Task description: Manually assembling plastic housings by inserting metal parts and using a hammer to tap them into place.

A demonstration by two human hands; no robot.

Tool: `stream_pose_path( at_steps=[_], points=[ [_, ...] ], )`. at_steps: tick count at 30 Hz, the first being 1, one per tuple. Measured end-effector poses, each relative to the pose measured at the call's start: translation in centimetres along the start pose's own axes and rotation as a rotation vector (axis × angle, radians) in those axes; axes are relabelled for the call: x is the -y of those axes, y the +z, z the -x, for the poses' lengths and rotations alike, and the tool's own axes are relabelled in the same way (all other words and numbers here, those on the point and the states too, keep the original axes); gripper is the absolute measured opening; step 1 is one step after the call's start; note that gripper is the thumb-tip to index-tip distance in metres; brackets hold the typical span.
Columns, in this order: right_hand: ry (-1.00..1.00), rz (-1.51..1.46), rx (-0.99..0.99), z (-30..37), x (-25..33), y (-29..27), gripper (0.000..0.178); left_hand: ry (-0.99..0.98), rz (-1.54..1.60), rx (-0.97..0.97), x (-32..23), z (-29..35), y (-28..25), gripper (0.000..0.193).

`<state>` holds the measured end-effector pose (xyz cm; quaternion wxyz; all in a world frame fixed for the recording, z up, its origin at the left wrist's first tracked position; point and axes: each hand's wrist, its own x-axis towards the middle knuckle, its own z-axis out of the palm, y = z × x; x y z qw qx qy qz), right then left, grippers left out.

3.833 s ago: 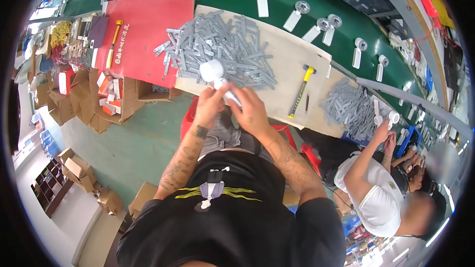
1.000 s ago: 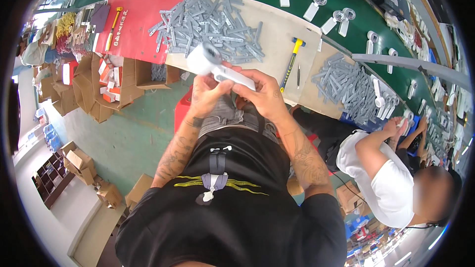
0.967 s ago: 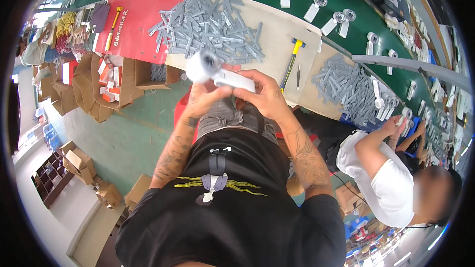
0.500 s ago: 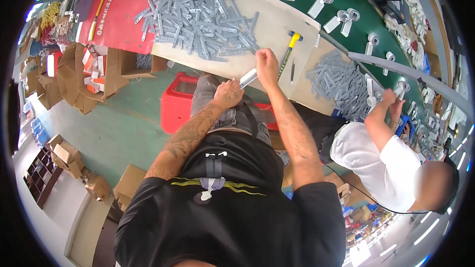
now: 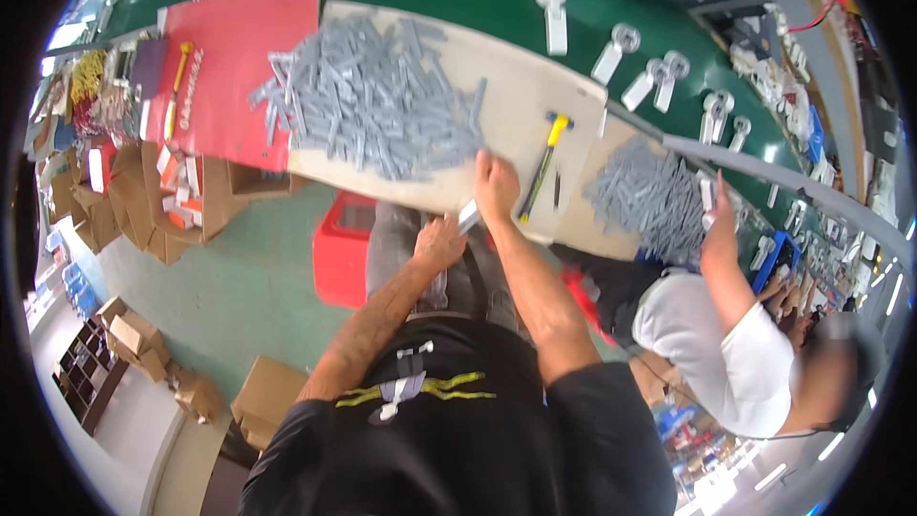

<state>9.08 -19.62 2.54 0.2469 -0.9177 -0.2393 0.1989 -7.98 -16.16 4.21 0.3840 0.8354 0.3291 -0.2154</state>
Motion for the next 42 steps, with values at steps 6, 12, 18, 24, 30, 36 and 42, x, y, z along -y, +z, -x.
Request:
stream_pose_path(
  at_steps=[6, 12, 18, 24, 30, 36, 42],
  points=[
    [-0.516, -0.376, 0.426, -1.9, 4.9, -7.5, 0.03, 0.26, 0.262, 0.126, 2.2, -3.5, -16.0, 0.041],
    [0.233, -1.116, 0.209, -19.3, 9.1, -2.5, 0.046, 0.008, 0.609, -0.578, 2.5, -0.5, -29.2, 0.036],
    [0.377, -1.335, -0.021, -31.8, 6.8, -1.7, 0.043, 0.022, 0.479, -0.277, 8.5, 2.7, -25.2, 0.033],
    [0.146, 0.088, -0.809, -31.9, -5.2, -9.9, 0.029, -0.163, 0.502, -0.195, 11.9, 6.6, -21.7, 0.032],
    [0.401, -0.444, -0.372, -28.2, -16.3, -15.3, 0.04, -0.139, 0.513, -0.189, 9.8, 6.4, -20.0, 0.032],
    [0.169, -1.316, 0.255, -12.2, -0.7, -13.8, 0.018, 0.014, 0.635, -0.24, 1.2, 3.5, -22.3, 0.038],
    [0.006, -0.916, 0.915, 2.5, 12.7, -9.3, 0.037, -0.057, 1.361, -0.065, 0.1, 3.4, -20.4, 0.039]
  ],
)
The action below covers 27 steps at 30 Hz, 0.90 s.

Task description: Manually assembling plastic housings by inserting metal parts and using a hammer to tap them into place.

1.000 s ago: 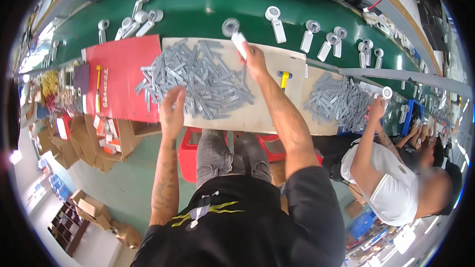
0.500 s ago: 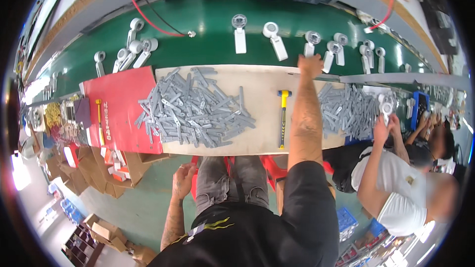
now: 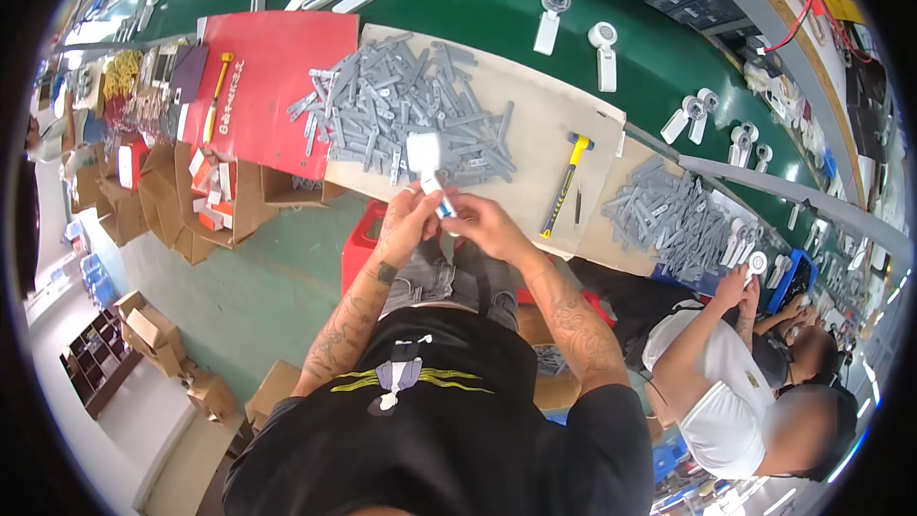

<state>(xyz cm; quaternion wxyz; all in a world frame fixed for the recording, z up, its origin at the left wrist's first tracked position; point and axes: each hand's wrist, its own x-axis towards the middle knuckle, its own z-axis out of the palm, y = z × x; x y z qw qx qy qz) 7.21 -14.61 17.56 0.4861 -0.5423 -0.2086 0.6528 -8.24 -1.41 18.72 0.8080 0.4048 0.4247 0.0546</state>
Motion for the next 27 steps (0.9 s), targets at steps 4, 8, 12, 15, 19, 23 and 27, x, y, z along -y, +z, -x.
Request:
stream_pose_path(
  at_steps=[4, 8, 12, 15, 19, 23, 27],
  points=[
    [-0.008, 0.188, -0.093, -5.7, -1.8, -4.1, 0.029, 0.041, 0.099, -0.126, 2.1, 2.9, -3.3, 0.032],
    [-0.25, 0.868, -0.721, -15.6, -0.4, -8.7, 0.021, 0.066, 0.202, -0.146, 2.9, 4.8, -5.8, 0.04],
    [-0.228, 1.283, -0.734, -20.3, -1.8, -9.2, 0.016, 0.158, 0.208, -0.158, 0.9, 5.9, -5.8, 0.051],
    [-0.215, 1.249, -0.728, -21.3, -2.9, -10.1, 0.015, 0.202, 0.277, -0.135, 0.2, 5.6, -5.8, 0.058],
    [-0.366, 0.812, -0.684, -18.6, 1.6, -5.3, 0.015, 0.282, 0.316, -0.151, -0.7, 5.7, -6.4, 0.057],
    [-0.421, 0.467, -0.364, -6.2, 8.7, 2.9, 0.031, 0.33, 0.289, -0.098, -2.4, 5.4, -4.7, 0.055],
    [-0.442, 0.449, -0.285, 1.0, 7.7, 6.1, 0.034, 0.351, 0.212, 0.005, -3.1, 5.4, -2.1, 0.056]
  ],
)
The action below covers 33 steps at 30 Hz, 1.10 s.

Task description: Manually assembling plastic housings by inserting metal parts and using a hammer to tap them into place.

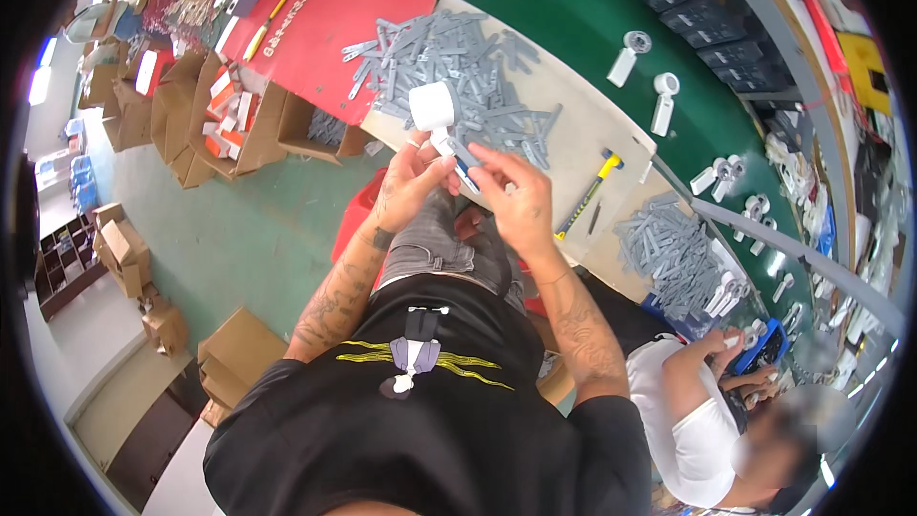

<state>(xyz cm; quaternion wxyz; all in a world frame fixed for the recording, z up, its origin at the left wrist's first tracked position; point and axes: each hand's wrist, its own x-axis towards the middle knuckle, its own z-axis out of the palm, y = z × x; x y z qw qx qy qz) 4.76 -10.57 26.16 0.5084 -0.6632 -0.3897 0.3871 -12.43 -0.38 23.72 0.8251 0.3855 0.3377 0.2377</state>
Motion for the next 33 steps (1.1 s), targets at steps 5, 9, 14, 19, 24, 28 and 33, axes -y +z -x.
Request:
stream_pose_path(
  at_steps=[5, 9, 14, 19, 24, 28, 33],
  points=[
    [-0.169, 0.229, -0.122, 3.9, 0.6, -0.4, 0.038, -0.036, -0.031, 0.094, 0.9, 1.1, 2.6, 0.057],
    [-0.267, 0.346, -0.183, 5.8, -0.4, -1.5, 0.045, 0.013, -0.061, 0.109, 1.9, 1.4, 4.6, 0.057],
    [-0.369, 0.592, -0.194, 6.9, -0.3, -3.3, 0.046, 0.064, -0.221, 0.143, 3.1, 1.5, 5.5, 0.05],
    [-0.313, 0.185, -0.186, 6.0, 0.6, -4.5, 0.037, 0.039, -0.296, 0.163, 2.9, 1.9, 6.6, 0.051],
    [0.223, -0.534, 0.116, 5.3, 0.8, -5.2, 0.033, 0.024, -0.374, 0.285, 2.9, 2.7, 7.0, 0.052],
    [0.221, -0.5, 0.119, 5.5, 0.0, -4.5, 0.038, 0.019, -0.395, 0.263, 3.7, 2.5, 6.3, 0.049],
    [-0.266, 0.173, -0.158, 7.0, 2.4, -3.6, 0.049, -0.026, -0.091, 0.037, 4.7, 2.3, 6.2, 0.047]
  ],
)
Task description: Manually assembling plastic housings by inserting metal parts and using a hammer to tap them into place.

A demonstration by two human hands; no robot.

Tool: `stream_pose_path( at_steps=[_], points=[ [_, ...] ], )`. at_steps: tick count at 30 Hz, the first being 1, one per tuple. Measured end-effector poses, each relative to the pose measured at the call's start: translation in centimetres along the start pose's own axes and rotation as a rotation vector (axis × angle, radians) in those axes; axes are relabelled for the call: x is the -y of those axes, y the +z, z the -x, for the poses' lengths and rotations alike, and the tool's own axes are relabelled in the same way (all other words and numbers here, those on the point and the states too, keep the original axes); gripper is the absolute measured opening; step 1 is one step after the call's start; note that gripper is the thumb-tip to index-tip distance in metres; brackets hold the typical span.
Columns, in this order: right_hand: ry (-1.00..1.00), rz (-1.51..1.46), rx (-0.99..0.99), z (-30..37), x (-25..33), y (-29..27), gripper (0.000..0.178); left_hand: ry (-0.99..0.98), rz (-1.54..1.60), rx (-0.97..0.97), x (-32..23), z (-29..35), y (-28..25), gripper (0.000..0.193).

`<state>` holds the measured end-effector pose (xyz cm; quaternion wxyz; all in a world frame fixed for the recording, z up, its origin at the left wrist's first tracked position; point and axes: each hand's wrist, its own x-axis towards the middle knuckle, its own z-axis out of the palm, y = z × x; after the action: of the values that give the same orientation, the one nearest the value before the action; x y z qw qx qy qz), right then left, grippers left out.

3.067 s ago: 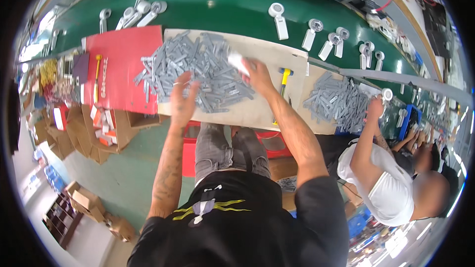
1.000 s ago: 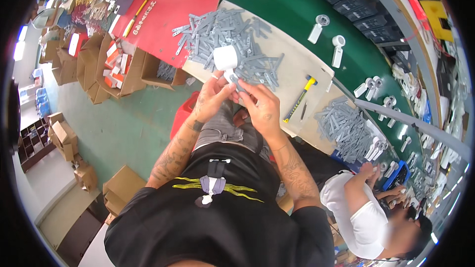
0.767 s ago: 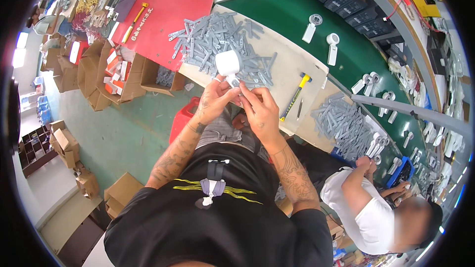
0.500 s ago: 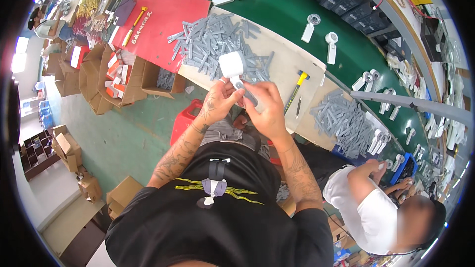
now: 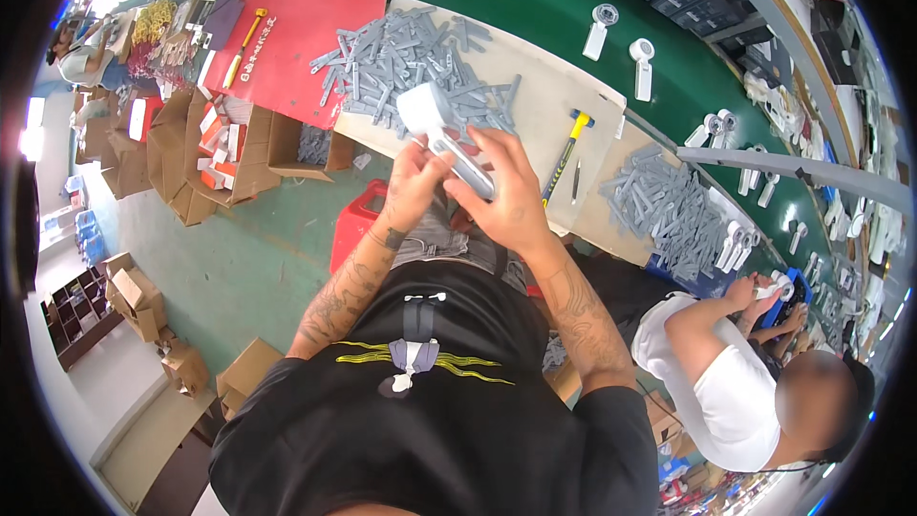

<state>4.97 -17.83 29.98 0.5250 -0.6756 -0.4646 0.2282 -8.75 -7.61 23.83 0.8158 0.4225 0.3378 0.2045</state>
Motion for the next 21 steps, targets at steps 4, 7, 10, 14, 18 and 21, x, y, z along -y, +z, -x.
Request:
stream_pose_path(
  at_steps=[4, 7, 10, 14, 18, 21],
  points=[
    [-0.108, 0.361, 0.084, 1.3, -1.0, -0.6, 0.046, -0.005, -0.066, 0.028, -1.3, 0.4, 0.4, 0.046],
    [-0.206, 0.463, 0.048, 1.1, -0.4, -1.1, 0.041, -0.002, -0.111, 0.054, -2.2, 0.8, 1.0, 0.046],
    [-0.339, 0.496, 0.001, 1.0, -0.4, -1.4, 0.039, 0.04, -0.052, 0.076, -2.0, 0.7, 1.2, 0.042],
    [0.121, -0.236, -0.079, 0.9, 1.1, 0.1, 0.031, 0.134, 0.01, 0.076, -2.3, 0.6, 0.6, 0.038],
    [0.531, -0.515, 0.155, 1.1, -0.5, 0.1, 0.033, -0.048, -0.22, 0.053, -0.6, 1.2, -1.2, 0.042],
    [0.624, -0.45, 0.124, 2.0, -0.4, -1.1, 0.041, -0.038, 0.011, 0.076, -1.0, 1.4, 1.8, 0.044]
  ],
)
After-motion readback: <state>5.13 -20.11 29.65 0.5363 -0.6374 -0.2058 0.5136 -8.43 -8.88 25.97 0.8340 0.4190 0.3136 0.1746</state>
